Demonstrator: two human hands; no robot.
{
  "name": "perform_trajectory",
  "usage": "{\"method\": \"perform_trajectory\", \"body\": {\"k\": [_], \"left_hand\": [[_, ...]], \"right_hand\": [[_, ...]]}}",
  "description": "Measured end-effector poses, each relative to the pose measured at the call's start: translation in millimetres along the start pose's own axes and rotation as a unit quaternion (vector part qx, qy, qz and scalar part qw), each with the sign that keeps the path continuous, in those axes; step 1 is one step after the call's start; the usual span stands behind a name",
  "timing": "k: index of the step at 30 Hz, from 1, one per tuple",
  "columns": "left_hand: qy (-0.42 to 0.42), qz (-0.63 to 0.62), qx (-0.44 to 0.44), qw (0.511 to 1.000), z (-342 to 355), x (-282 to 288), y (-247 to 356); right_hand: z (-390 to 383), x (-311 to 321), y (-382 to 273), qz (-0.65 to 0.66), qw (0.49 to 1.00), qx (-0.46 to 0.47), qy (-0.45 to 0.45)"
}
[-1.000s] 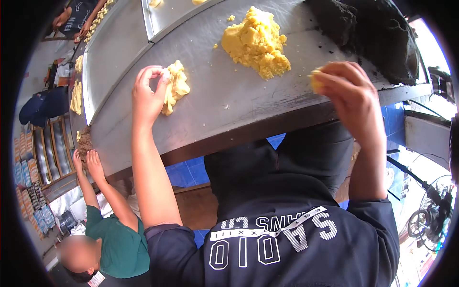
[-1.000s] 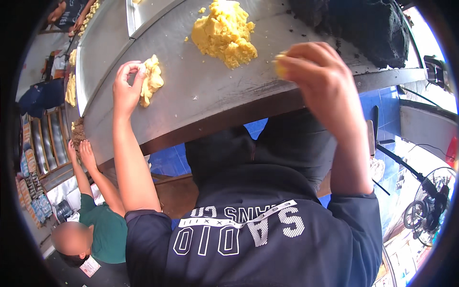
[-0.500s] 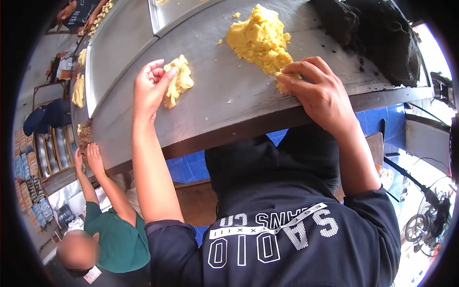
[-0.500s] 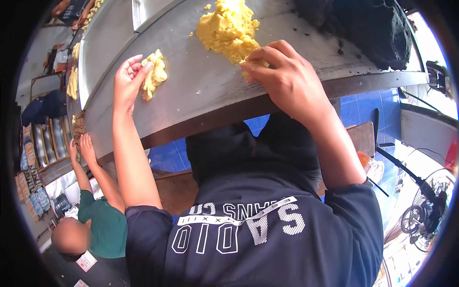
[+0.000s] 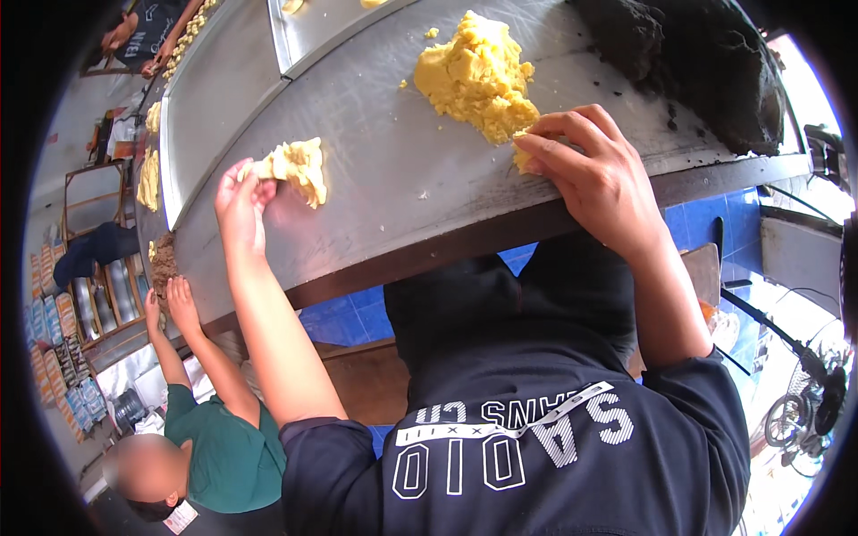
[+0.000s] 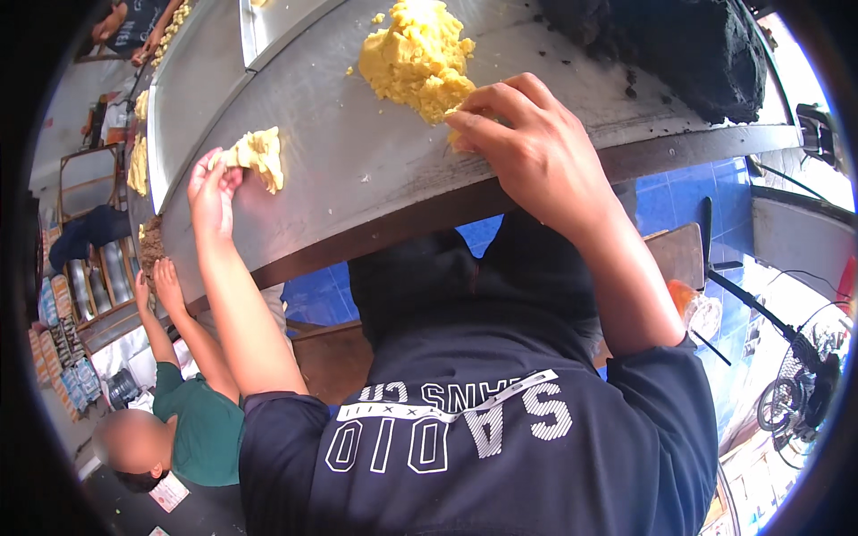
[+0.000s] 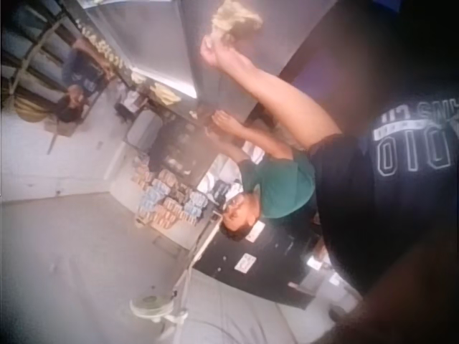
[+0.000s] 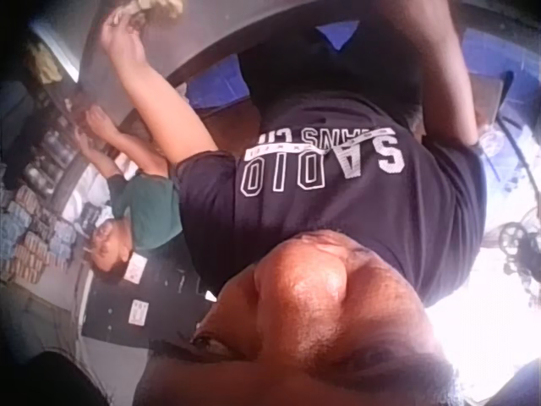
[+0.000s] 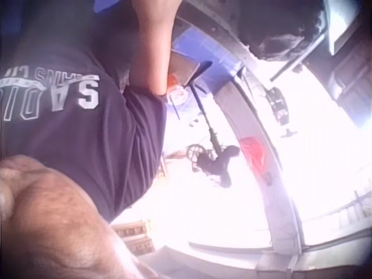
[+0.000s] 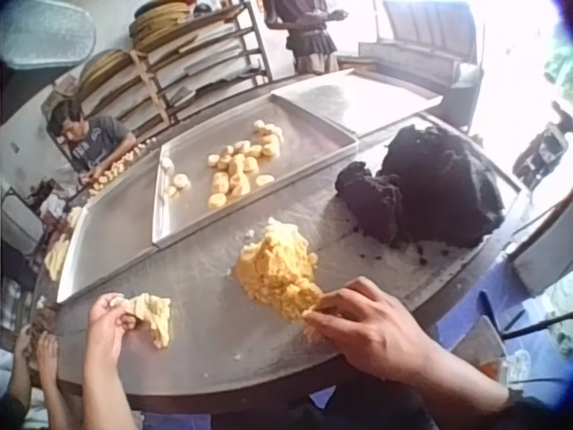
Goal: The person shapes pieces of yellow dough into small round balls by hand and places them onto a metal baking tray.
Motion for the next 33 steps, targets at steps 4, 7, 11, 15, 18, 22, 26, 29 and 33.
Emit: {"method": "perform_trajectory", "body": {"k": [4,7,11,15,18,22,26,29,33], "left_hand": [[-0.108,0.21,0.036,0.971,-33,26,-12],[-0.078,0.541,-0.037,0.837,-60,37,-1],[-0.093,0.447,-0.253,0.853,-79,-17,55],[-0.148,0.358,-0.248,0.888,-32,-64,46],[-0.179,0.388,-0.154,0.891,-19,-61,29],[-0.278,0.374,-0.132,0.875,-27,-58,28],[-0.27,0.287,-0.062,0.917,-35,-57,26],[-0.286,0.12,-0.102,0.945,-45,-78,46],[-0.332,-0.101,-0.015,0.938,-51,-88,36]], "right_hand": [[0,-1,-2,0.002,0.999,0.003,-0.033],[-3,-6,4,0.048,0.998,0.002,-0.046],[-2,-4,0,0.039,0.999,0.037,-0.004],[5,1,-13,-0.008,0.999,0.046,-0.026],[4,12,-18,-0.009,0.999,0.051,0.004],[12,13,-31,-0.01,0.996,0.09,0.018],[45,7,-56,-0.005,0.994,0.108,-0.024],[82,-25,-76,0.035,0.991,0.101,-0.083],[135,-92,-94,0.115,0.969,0.054,-0.212]]}}
Point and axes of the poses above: each hand's wrist, its own z-axis towards the middle knuckle, its own x-axis out of the back of the hand, y = z × x, the point moved 9 cm from there along z, towards the middle knuckle, and after that the axes turned 2 degrees about -y, right-handed, at the moved point
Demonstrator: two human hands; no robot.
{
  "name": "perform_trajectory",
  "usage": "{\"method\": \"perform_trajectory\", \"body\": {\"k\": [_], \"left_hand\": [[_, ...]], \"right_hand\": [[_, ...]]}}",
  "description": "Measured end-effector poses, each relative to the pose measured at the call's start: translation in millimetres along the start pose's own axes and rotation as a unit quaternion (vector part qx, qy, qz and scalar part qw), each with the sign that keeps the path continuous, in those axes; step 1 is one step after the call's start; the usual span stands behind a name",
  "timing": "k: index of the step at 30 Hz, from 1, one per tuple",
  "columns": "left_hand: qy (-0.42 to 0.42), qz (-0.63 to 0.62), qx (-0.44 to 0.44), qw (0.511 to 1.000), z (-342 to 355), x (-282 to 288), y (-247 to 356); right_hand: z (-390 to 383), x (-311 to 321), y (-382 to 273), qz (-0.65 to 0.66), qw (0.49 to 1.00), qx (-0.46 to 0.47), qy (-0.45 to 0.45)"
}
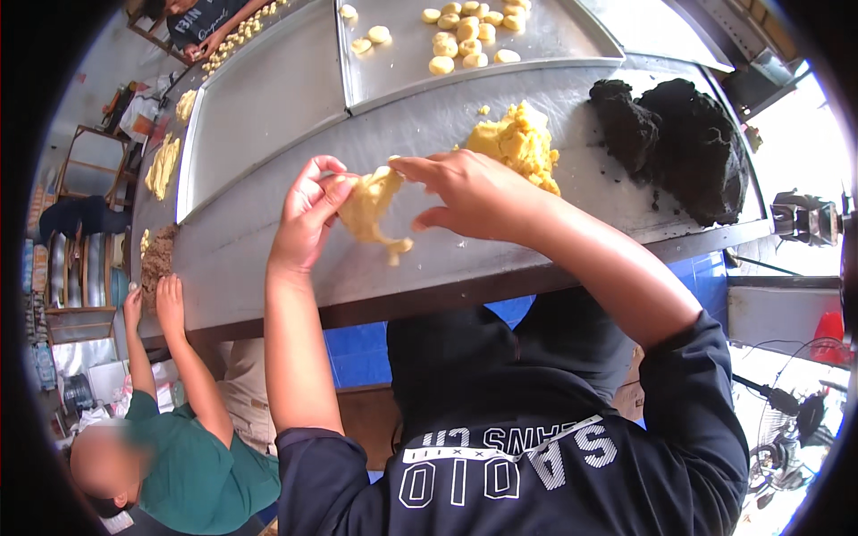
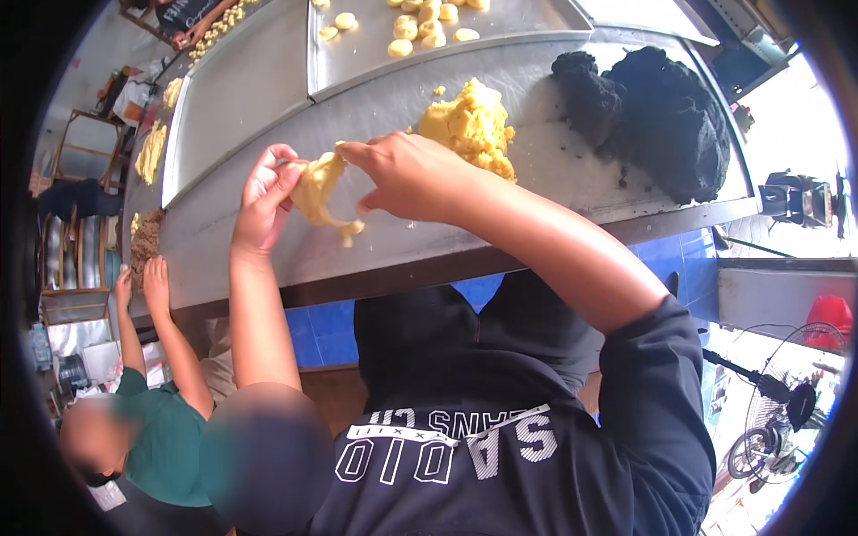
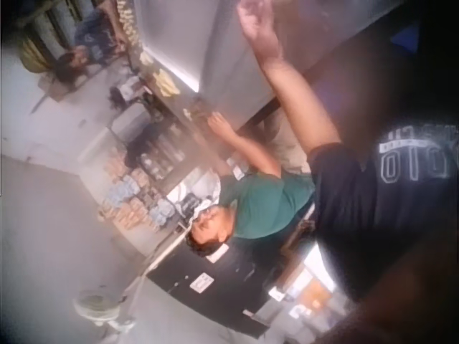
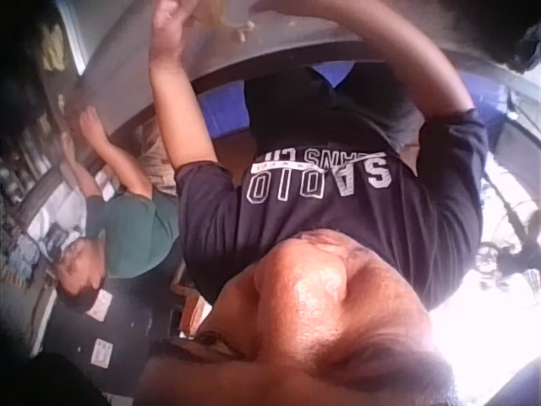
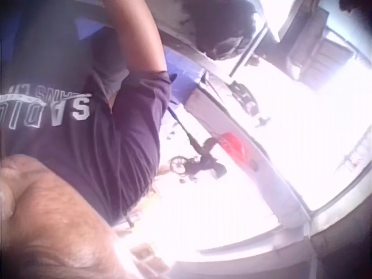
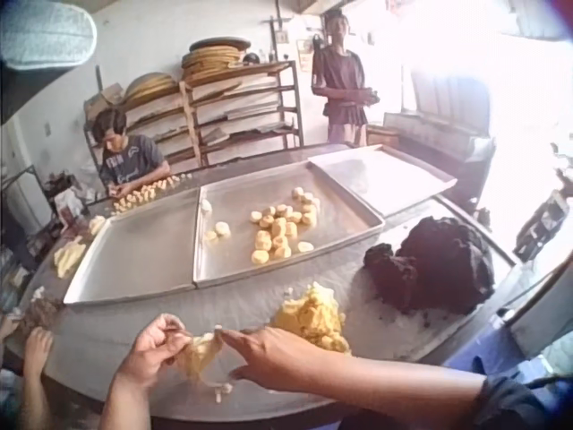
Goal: The person shapes pieces of yellow dough into small round balls by hand and places them onto a metal baking tray.
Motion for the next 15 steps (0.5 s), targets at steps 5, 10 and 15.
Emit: {"method": "perform_trajectory", "body": {"k": [5,10,15], "left_hand": [[-0.022,-0.069,0.017,0.997,3,-13,-24],[-0.077,-0.012,0.017,0.997,3,-19,-40],[-0.049,-0.044,0.018,0.998,8,-33,-34]], "right_hand": [[25,4,8,0.159,0.986,0.029,0.026],[16,-1,9,0.129,0.982,0.07,0.122],[17,-9,12,0.139,0.979,0.112,0.097]]}}
Point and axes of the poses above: each hand's wrist, its own z-axis towards the middle knuckle, its own x-axis out of the back of the hand, y = z × x, the point moved 9 cm from there along z, towards the middle knuckle, and after that the axes turned 2 degrees about -y, right-handed, at the moved point
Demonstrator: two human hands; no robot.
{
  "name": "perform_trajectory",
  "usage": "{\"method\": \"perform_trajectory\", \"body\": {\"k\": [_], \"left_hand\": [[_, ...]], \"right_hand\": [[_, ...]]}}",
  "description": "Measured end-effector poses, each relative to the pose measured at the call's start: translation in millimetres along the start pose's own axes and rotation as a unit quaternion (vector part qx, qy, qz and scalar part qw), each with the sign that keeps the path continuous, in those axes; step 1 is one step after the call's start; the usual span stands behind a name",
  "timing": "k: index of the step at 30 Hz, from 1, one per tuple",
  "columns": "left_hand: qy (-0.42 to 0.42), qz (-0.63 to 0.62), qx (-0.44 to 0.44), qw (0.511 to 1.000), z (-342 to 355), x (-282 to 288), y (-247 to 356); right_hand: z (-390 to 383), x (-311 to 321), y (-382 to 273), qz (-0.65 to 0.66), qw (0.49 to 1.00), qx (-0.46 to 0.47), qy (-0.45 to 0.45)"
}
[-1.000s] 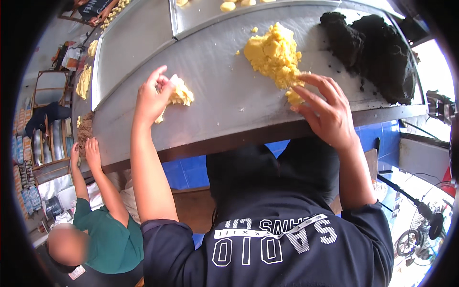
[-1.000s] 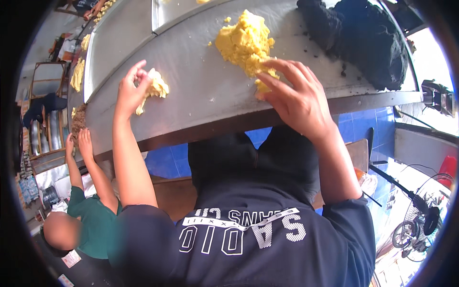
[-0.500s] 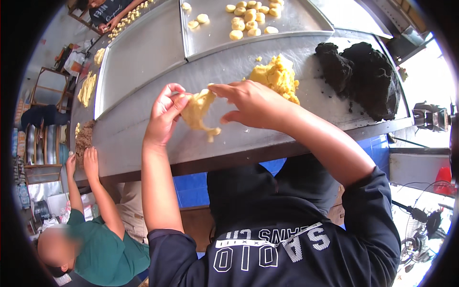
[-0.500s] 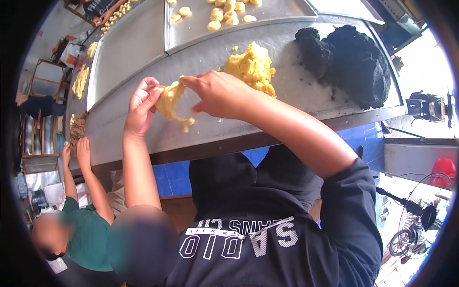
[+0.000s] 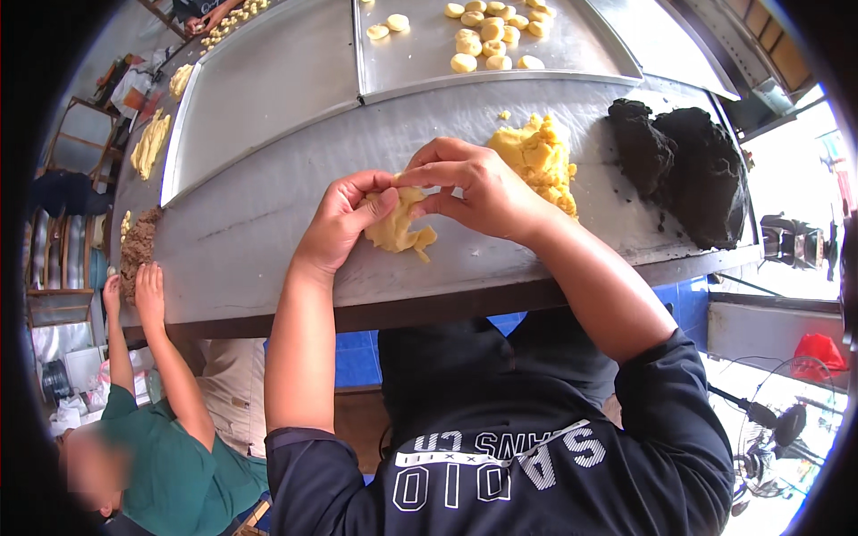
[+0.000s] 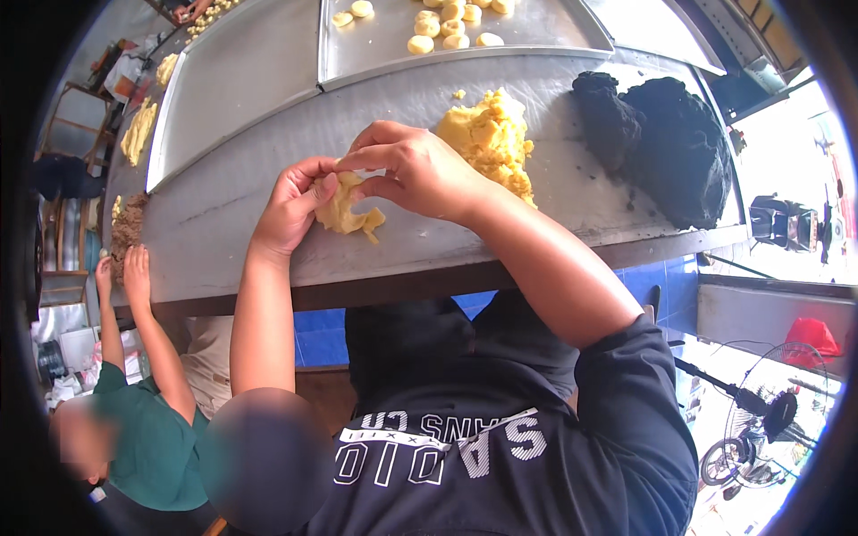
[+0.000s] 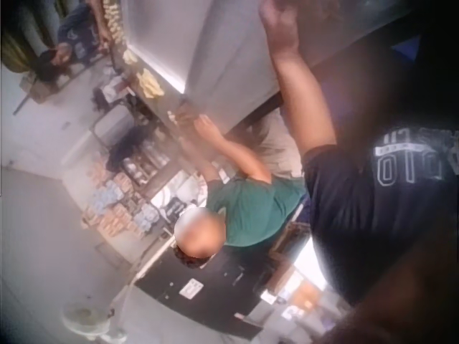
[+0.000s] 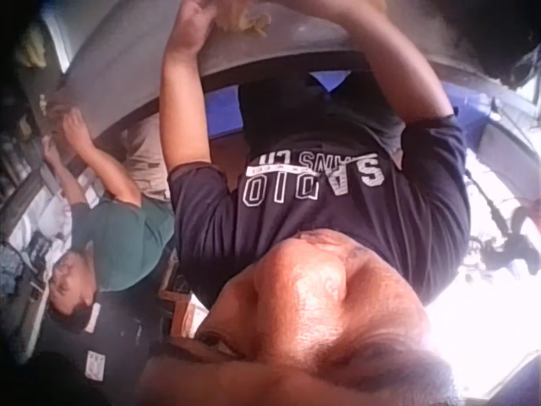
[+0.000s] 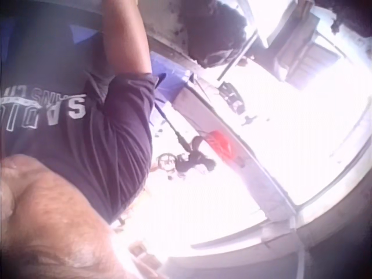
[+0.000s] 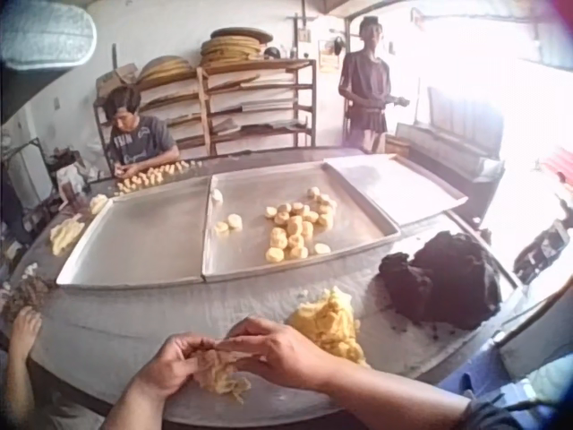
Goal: The person shapes pieces of yellow dough into small round balls by hand and places them onto a metal baking tray.
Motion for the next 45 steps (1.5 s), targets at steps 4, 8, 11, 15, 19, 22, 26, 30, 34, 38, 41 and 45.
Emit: {"method": "perform_trajectory", "body": {"k": [4,8,11,15,19,22,26,30,34,38,41,45], "left_hand": [[-0.041,0.009,0.026,0.999,1,5,-7],[0.002,0.012,-0.012,1.0,6,-8,-3],[-0.016,0.047,-0.02,0.999,4,-6,-6],[-0.029,0.052,-0.002,0.998,5,-8,-2],[-0.035,0.076,-0.025,0.996,5,-5,1],[-0.067,0.097,-0.023,0.993,-8,-2,7],[-0.024,0.164,-0.035,0.986,-21,4,16],[0.015,0.216,-0.013,0.976,-25,32,35],[-0.049,0.526,-0.041,0.848,-34,5,52],[-0.008,0.678,-0.177,0.714,-54,-33,68],[0.007,0.536,-0.067,0.841,-54,-8,48],[0.019,0.228,0.033,0.973,-56,-3,29]], "right_hand": [[1,2,-2,0.015,0.998,-0.029,0.06],[-3,0,-4,0.021,0.998,0.004,0.063],[-1,-3,-11,-0.023,0.998,0.035,0.051],[0,-1,-4,0.022,0.998,-0.009,0.055],[0,5,9,0.04,0.992,-0.053,0.106],[1,16,20,0.001,0.986,-0.091,0.137],[-3,1,12,-0.149,0.983,-0.044,0.097],[-4,-20,10,-0.354,0.935,0.017,0.016],[-9,-20,11,-0.276,0.961,-0.016,0.011],[-10,-22,4,-0.241,0.97,0.021,-0.015],[-10,-40,-23,-0.211,0.972,0.099,-0.038],[-3,-20,-20,-0.045,0.997,0.054,0.04]]}}
Point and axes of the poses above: each hand's wrist, its own z-axis towards the middle knuckle, its own x-axis out of the back of the hand, y = z × x, the point moved 9 cm from there along z, towards the middle knuckle, and after that the axes turned 2 degrees about -y, right-handed, at the moved point
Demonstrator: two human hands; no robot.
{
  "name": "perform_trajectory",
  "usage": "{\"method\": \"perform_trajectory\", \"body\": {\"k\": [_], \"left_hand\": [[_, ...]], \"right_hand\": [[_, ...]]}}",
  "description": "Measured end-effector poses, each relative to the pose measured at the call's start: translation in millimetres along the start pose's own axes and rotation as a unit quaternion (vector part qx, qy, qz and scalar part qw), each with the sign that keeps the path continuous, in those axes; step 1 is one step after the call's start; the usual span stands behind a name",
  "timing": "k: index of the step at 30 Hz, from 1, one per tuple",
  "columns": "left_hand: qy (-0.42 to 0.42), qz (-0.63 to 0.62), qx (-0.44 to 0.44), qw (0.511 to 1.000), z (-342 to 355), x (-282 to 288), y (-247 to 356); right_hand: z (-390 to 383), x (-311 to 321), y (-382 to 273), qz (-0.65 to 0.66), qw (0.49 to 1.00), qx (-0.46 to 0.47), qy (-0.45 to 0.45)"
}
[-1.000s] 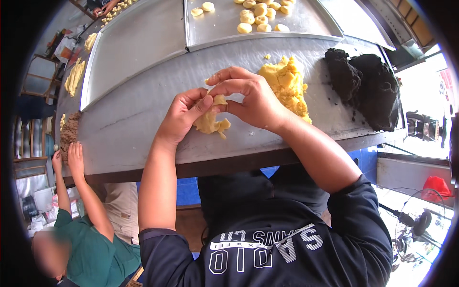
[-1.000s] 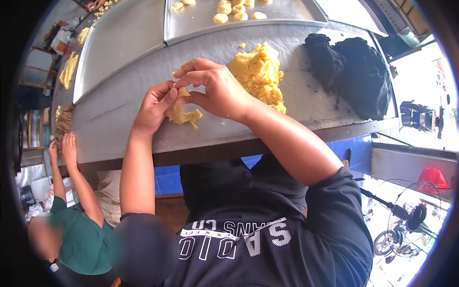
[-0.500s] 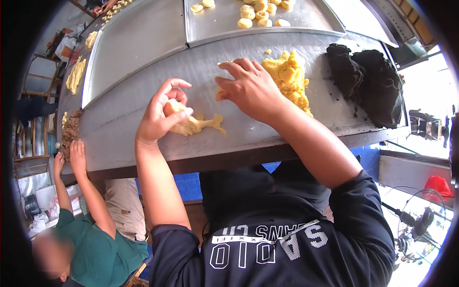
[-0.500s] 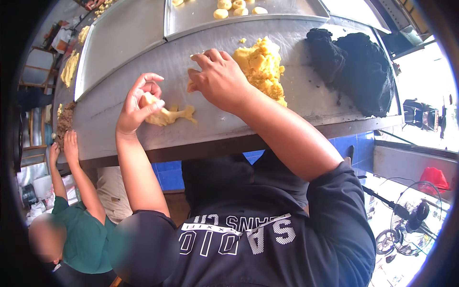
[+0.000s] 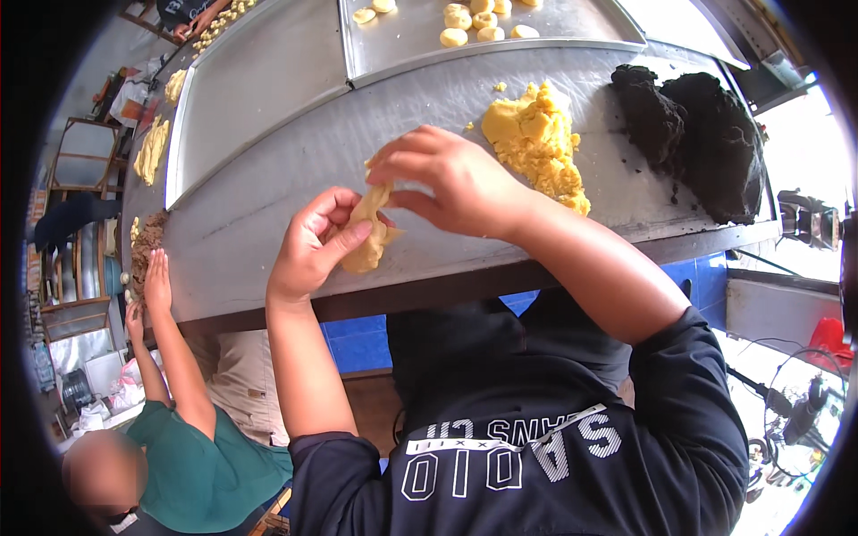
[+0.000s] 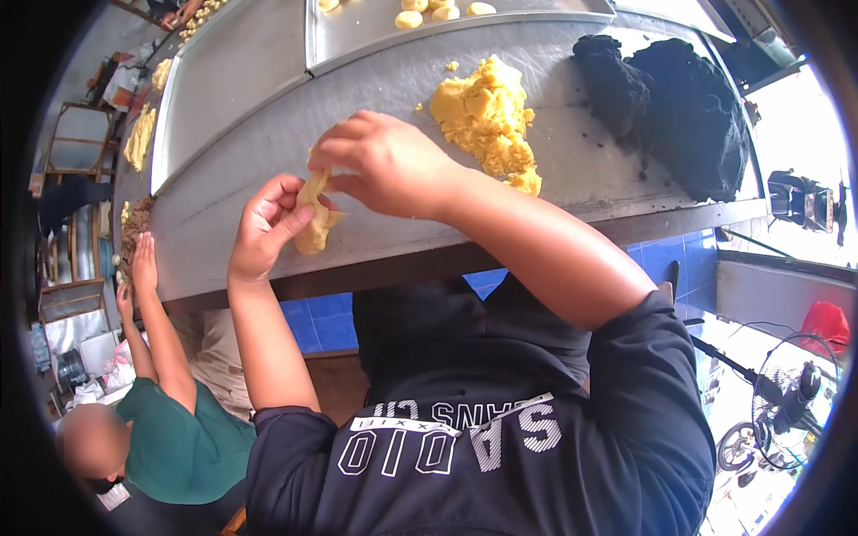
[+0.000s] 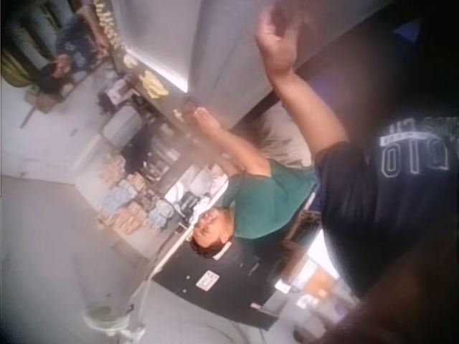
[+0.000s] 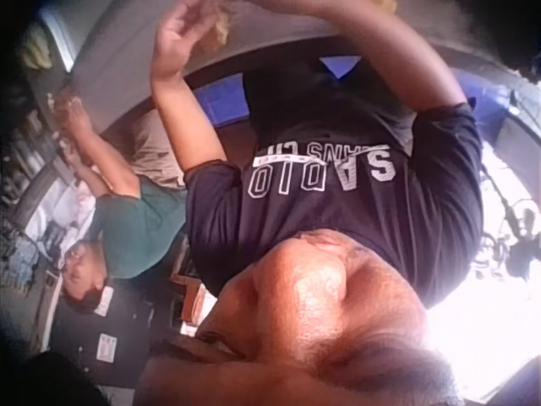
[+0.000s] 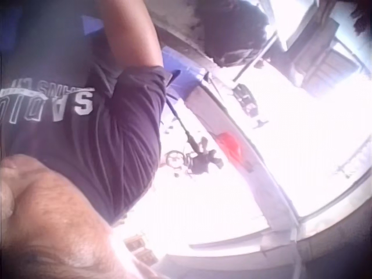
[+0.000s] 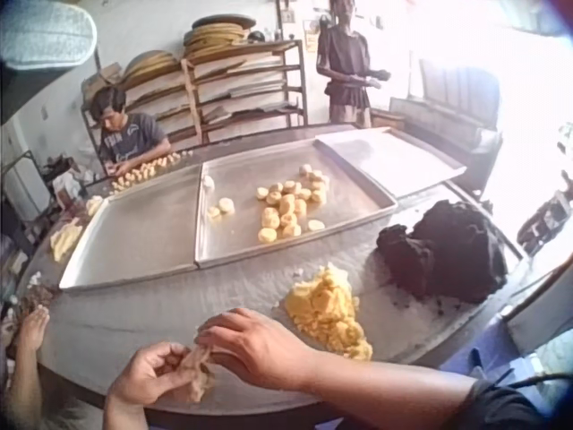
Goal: The person shapes pieces of yellow dough into small round balls by hand and places them onto a metal baking tray.
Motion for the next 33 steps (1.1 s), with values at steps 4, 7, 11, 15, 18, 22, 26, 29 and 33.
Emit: {"method": "perform_trajectory", "body": {"k": [4,7,11,15,18,22,26,29,33], "left_hand": [[-0.021,-0.186,-0.053,0.981,17,-12,1],[0.032,-0.121,-0.057,0.99,21,-9,-20],[0.055,-0.055,-0.08,0.994,27,-9,-32],[0.011,-0.052,-0.105,0.993,23,-17,-17],[-0.042,-0.059,-0.106,0.992,22,-18,-14],[-0.008,0.052,-0.145,0.988,16,-20,4],[0.012,0.102,-0.041,0.994,14,3,-34],[0.075,-0.031,-0.073,0.994,11,14,-28],[0.133,-0.116,-0.114,0.978,13,19,-17]], "right_hand": [[1,11,9,0.007,0.999,-0.046,-0.012],[0,4,11,0.028,0.997,-0.066,-0.013],[-1,5,9,0.014,0.998,-0.05,-0.023],[-1,1,14,0.021,0.997,-0.072,-0.035],[2,11,23,-0.026,0.994,-0.092,0.047],[2,22,40,-0.131,0.986,-0.09,0.041],[0,-3,17,-0.26,0.965,-0.023,0.006],[0,-7,12,-0.161,0.985,-0.053,-0.027],[-5,-17,-1,-0.1,0.992,0.034,-0.07]]}}
Point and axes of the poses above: each hand's wrist, its own z-axis towards the middle knuckle, its own x-axis out of the back of the hand, y = z × x, the point moved 9 cm from there along z, towards the middle knuckle, and after that the axes turned 2 degrees about -y, right-handed, at the moved point
